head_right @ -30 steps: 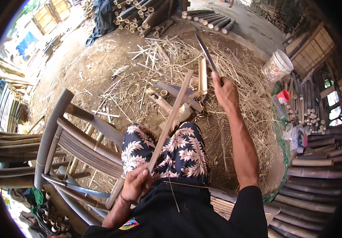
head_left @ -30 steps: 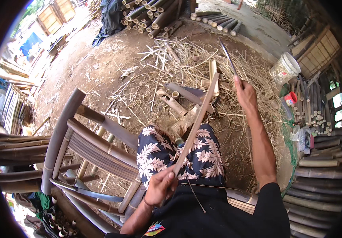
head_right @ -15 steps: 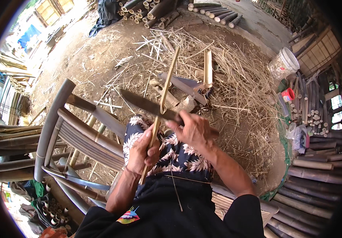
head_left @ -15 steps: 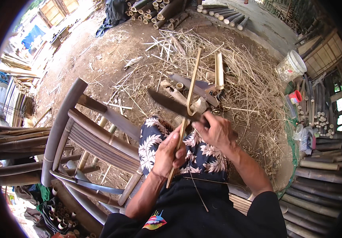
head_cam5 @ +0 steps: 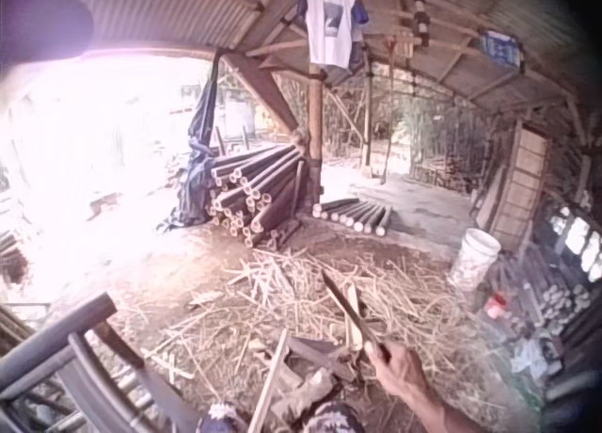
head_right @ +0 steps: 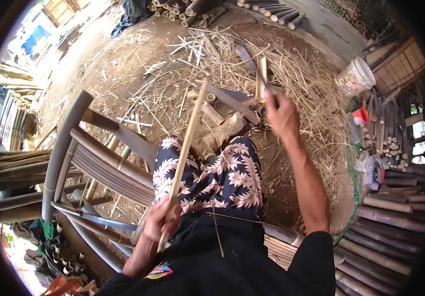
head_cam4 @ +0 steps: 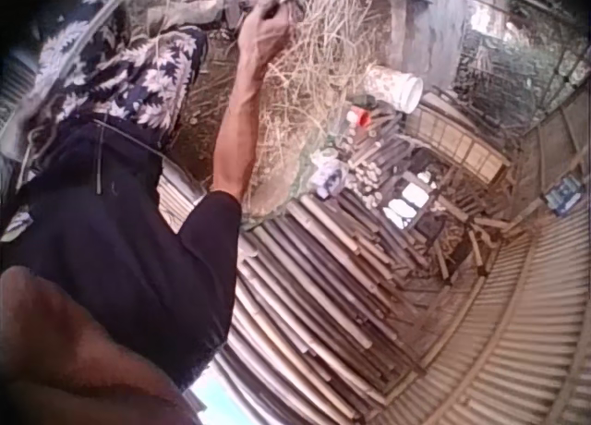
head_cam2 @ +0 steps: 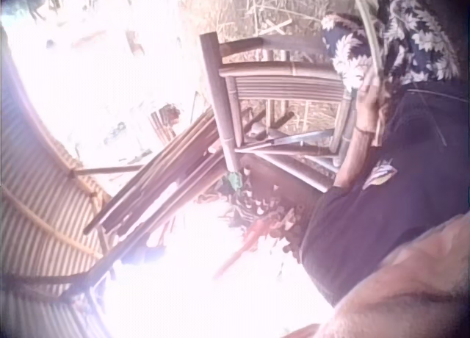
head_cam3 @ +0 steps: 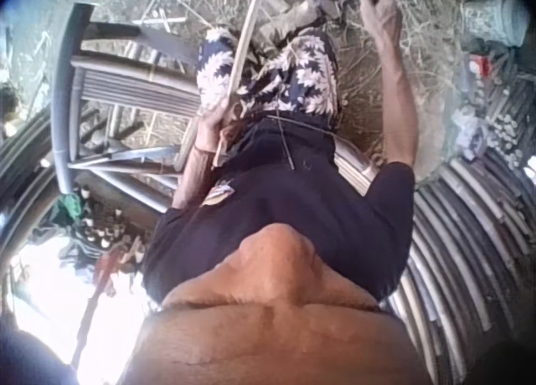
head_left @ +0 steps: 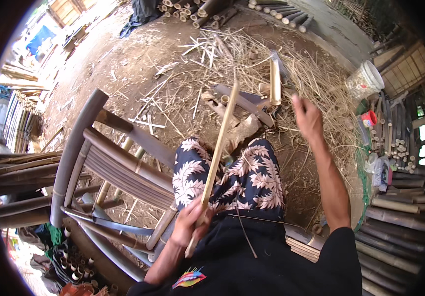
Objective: The person shaves thin strips of bamboo using a knife while seated on the ground, then places them into the framework of a bamboo chair.
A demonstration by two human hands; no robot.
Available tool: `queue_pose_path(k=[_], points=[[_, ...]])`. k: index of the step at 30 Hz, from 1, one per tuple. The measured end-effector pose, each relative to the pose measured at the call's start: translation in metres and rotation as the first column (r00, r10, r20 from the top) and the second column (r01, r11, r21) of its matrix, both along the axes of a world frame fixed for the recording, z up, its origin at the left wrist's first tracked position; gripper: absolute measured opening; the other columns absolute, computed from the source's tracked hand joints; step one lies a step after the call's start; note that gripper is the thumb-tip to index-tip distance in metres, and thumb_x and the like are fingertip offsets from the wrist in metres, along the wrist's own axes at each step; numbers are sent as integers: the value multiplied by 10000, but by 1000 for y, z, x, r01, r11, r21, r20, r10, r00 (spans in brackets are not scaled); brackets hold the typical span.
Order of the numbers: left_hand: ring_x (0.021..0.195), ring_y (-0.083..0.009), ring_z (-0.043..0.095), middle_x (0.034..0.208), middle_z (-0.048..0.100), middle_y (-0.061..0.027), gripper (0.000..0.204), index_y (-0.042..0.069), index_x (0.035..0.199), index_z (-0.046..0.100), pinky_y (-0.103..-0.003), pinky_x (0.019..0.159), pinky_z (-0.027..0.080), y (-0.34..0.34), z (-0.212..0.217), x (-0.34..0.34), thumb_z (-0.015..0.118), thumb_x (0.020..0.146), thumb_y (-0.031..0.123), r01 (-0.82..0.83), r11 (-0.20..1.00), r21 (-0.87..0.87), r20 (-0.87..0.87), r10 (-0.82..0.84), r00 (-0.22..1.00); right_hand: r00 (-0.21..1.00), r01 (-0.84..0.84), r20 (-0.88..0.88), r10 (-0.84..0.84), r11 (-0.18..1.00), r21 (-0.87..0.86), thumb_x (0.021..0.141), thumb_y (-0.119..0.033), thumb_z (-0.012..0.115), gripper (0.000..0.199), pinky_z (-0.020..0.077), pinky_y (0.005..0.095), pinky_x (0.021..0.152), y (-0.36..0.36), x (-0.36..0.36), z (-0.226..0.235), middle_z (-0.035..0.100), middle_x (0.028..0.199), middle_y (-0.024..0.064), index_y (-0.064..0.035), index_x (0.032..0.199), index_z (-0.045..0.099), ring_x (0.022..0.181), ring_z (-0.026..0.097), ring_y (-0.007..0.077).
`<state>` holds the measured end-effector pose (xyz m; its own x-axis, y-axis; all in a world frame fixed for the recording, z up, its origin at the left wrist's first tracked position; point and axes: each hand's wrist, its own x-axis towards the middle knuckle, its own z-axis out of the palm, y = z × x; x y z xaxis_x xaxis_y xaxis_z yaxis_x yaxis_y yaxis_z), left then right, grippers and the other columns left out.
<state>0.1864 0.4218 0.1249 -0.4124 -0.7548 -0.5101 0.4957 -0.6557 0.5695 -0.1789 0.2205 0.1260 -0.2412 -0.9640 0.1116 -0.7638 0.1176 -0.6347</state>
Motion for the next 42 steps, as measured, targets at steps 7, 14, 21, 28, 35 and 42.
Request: queue_pose_path(k=[7, 14, 21, 28, 35, 42], points=[[400, -67, 444, 623, 525, -10, 347, -5, 1050, 575, -198, 372, 344, -88, 6, -58, 422, 1037, 306, 35, 922, -385, 353, 112, 929, 861, -507, -111, 495, 852, -133, 894, -599, 540, 550, 490, 433, 509, 98, 121, -9, 574, 627, 126, -56, 805, 533, 586, 634, 340], [402, -46, 425, 610, 498, 15, 409, 21, 1352, 497, -189, 366, 329, -68, 20, -65, 444, 1032, 271, 72, 928, -365, 386, 81, 919, 915, -400, -171, 366, 878, -263, 906, -681, 430, 598, 410, 322, 370, 66, 100, -29, 532, 518, 17, -112, 789, 571, 403, 515, 135], [386, -57, 413, 584, 485, 16, 381, 7, 1311, 519, -191, 363, 335, -4, 22, -32, 429, 1035, 253, 278, 918, -283, 420, -142, 896, 978, 196, 36, -203, 971, 136, 916, -707, 364, 635, 301, 257, 358, -20, -4, -20, 371, 507, -66, -118, 774, 557, 393, 327, 56], [935, -141, 514, 1068, 509, -67, 237, 8, 1160, 590, -265, 820, 431, -96, -42, -27, 553, 979, 157, -14, 694, -720, 411, 443, 797, 650, -250, 757, 67, 959, 130, 857, -426, 691, 378, 391, 220, 369, 25, 71, -21, 524, 519, -23, -53, 832, 634, 400, 481, 70], [1088, -131, 547, 1135, 594, -80, 237, 18, 1159, 645, -249, 890, 438, -117, -43, -55, 510, 965, 5, 148, 640, -754, 313, 152, 938, 205, -182, 972, -115, 971, 153, 885, -300, 696, 284, 391, 244, 440, 60, 141, -30, 505, 587, -14, -80, 753, 575, 465, 480, 89], [632, -188, 620, 883, 622, -77, 430, -36, 1308, 505, -278, 564, 513, -55, -41, -32, 505, 999, 263, 289, 951, -113, -83, -299, 951, 452, -81, 888, -78, 989, 128, 899, -262, 685, 218, 489, 210, 443, 26, 84, -30, 538, 621, -19, -55, 898, 617, 479, 508, 69]])
